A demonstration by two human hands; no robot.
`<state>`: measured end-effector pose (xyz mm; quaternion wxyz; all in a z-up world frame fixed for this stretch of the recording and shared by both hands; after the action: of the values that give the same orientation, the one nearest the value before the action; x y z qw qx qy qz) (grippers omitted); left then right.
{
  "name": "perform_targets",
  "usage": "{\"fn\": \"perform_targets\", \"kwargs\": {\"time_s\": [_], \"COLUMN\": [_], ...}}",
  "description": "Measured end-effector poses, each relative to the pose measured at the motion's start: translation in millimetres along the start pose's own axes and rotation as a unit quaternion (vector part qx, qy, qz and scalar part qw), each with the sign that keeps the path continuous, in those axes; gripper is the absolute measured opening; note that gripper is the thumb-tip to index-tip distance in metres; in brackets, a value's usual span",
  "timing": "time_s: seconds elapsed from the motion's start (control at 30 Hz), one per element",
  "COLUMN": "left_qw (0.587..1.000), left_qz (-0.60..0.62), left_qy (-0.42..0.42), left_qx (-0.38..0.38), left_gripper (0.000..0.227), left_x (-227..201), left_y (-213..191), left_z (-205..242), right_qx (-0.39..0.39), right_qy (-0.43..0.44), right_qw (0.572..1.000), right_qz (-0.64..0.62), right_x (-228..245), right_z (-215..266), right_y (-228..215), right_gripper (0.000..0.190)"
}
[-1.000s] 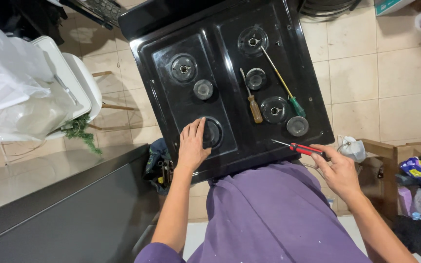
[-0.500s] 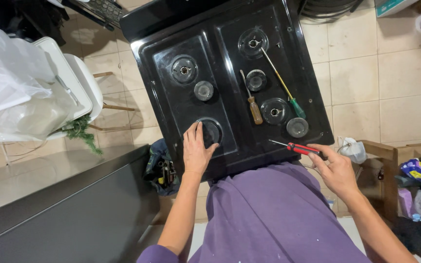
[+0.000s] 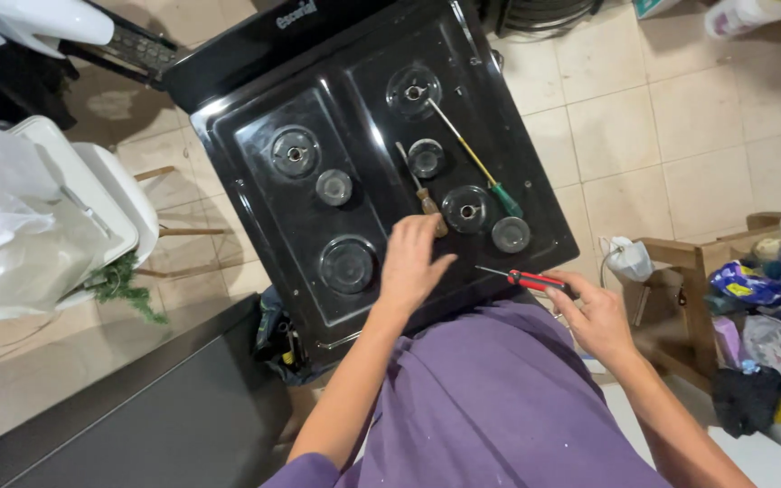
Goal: Repairing and cleaning gas stove burners using screwdrivers
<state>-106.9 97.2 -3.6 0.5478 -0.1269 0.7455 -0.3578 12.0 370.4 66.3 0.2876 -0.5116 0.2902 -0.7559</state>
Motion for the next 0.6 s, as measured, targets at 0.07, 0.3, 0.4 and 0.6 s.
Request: {"fn": "perform_targets", "kwargs": {"time_s": [0.07, 0.3, 0.4, 0.6], "left_qw": [0.999, 0.987, 0.993, 0.994], "left_qz": [-0.010, -0.057, -0.054, -0.067], "left_qy": [0.015, 0.067, 0.050, -0.040], "left_qx": [0.048, 0.132, 0.095, -0.073], "left_gripper": [0.092, 0.077, 0.065, 0.076], "left_x": [-13, -29, -14, 8], "left_y": [27, 74, 57, -15], "left_z": [-13, -24, -26, -70], "right_qx": [-0.010, -0.032, -0.046, -0.039], "right_qy": [0.003, 0.020, 0.015, 0.020], "right_qw": [1.000, 0.999, 0.999, 0.999], "right_qz": [0.000, -0.006, -0.009, -0.015], "right_x": [-5, -28, -46, -42], "right_z": [2, 9, 8, -2], "right_y": [-6, -22, -25, -35], "right_gripper": [0.027, 0.026, 0.028, 0.024]}}
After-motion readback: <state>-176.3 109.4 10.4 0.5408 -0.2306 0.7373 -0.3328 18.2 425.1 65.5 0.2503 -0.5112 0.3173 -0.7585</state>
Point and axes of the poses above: each hand's wrist, its own z-axis away from the middle knuckle, its own y-axis out of the palm, x = y × z, the point moved 5 cm from there along -z, towards the middle knuckle, and after that the axes turned 9 degrees about z, right-handed, at the moved point
